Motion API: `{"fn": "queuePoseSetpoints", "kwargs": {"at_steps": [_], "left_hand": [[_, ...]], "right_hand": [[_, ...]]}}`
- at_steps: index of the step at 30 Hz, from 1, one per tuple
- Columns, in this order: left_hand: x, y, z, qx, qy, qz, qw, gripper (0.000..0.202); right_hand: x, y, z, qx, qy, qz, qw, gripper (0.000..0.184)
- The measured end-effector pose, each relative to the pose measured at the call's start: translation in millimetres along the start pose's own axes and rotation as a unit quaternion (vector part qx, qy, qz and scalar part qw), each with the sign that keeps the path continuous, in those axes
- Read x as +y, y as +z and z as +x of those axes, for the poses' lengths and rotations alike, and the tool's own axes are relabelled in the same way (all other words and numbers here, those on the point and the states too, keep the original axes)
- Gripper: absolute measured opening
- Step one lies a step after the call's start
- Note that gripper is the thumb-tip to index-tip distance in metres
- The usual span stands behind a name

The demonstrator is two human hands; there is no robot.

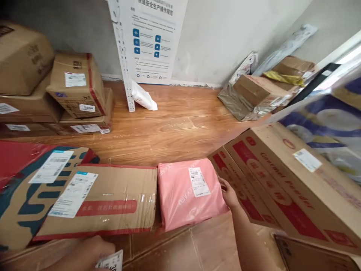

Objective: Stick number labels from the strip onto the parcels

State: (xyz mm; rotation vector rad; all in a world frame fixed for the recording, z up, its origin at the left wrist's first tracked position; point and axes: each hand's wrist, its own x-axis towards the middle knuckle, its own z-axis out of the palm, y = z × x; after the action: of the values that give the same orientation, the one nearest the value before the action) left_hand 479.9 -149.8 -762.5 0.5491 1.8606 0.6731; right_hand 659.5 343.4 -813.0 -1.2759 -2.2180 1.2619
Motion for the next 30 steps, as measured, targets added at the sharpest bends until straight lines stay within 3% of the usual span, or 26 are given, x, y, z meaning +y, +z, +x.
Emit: {"fn": "queuePoseSetpoints", "kwargs": {"at_steps": [3, 5, 7, 9, 10, 11, 13, 14, 16, 18, 22, 26, 30], "left_hand": [[23, -6.1, -5, -0.03, 0.001, 0.068, 0.997, 0.02], [29, -0.4, -6, -0.034, 0.02, 0.043, 0.998, 0.025], [27, 14.4, -2, -0.024, 0.042, -0.056, 0.997, 0.032], [23, 34.6, 6, 0.004, 0.027, -0.205, 0.978, 0.039], [22, 45.0, 11, 0.02, 0.011, -0.273, 0.962, 0.043], [22, 54.6, 15, 0.035, -0.001, -0.324, 0.946, 0.048], [25, 69.8, 23, 0.067, 0.001, -0.37, 0.927, 0.057], [27, 74.9, 26, 0.081, 0.008, -0.374, 0.924, 0.06], [33, 80.8, 28, 0.103, 0.013, -0.379, 0.919, 0.064], [37, 83.0, 30, 0.11, 0.007, -0.394, 0.913, 0.066], [39, 86.4, 34, 0.112, 0.035, -0.405, 0.907, 0.062], [38, 91.4, 38, 0.124, 0.051, -0.36, 0.923, 0.057], [39, 94.3, 38, 0.132, 0.062, -0.321, 0.936, 0.053]], "right_hand": [[-7, 2, -2, 0.011, 0.031, 0.04, 0.999, 0.038], [-18, 7, -6, 0.027, 0.043, 0.046, 0.998, 0.037], [-37, 25, -20, 0.073, 0.032, 0.043, 0.996, 0.042], [-64, 54, -51, 0.106, -0.006, 0.042, 0.993, 0.047], [-80, 71, -72, 0.085, -0.029, 0.044, 0.995, 0.046], [-97, 88, -96, 0.011, -0.064, 0.044, 0.997, 0.041], [-126, 119, -142, -0.213, -0.116, 0.045, 0.969, 0.03], [-137, 131, -161, -0.345, -0.148, 0.034, 0.926, 0.029], [-147, 146, -185, -0.37, -0.133, 0.045, 0.918, 0.013], [-144, 152, -190, -0.369, -0.088, 0.068, 0.923, 0.01], [-128, 152, -182, -0.359, -0.065, 0.105, 0.925, 0.024], [-129, 150, -186, -0.364, -0.055, 0.083, 0.926, 0.018], [-132, 144, -196, -0.379, -0.023, 0.077, 0.922, 0.024]]}}
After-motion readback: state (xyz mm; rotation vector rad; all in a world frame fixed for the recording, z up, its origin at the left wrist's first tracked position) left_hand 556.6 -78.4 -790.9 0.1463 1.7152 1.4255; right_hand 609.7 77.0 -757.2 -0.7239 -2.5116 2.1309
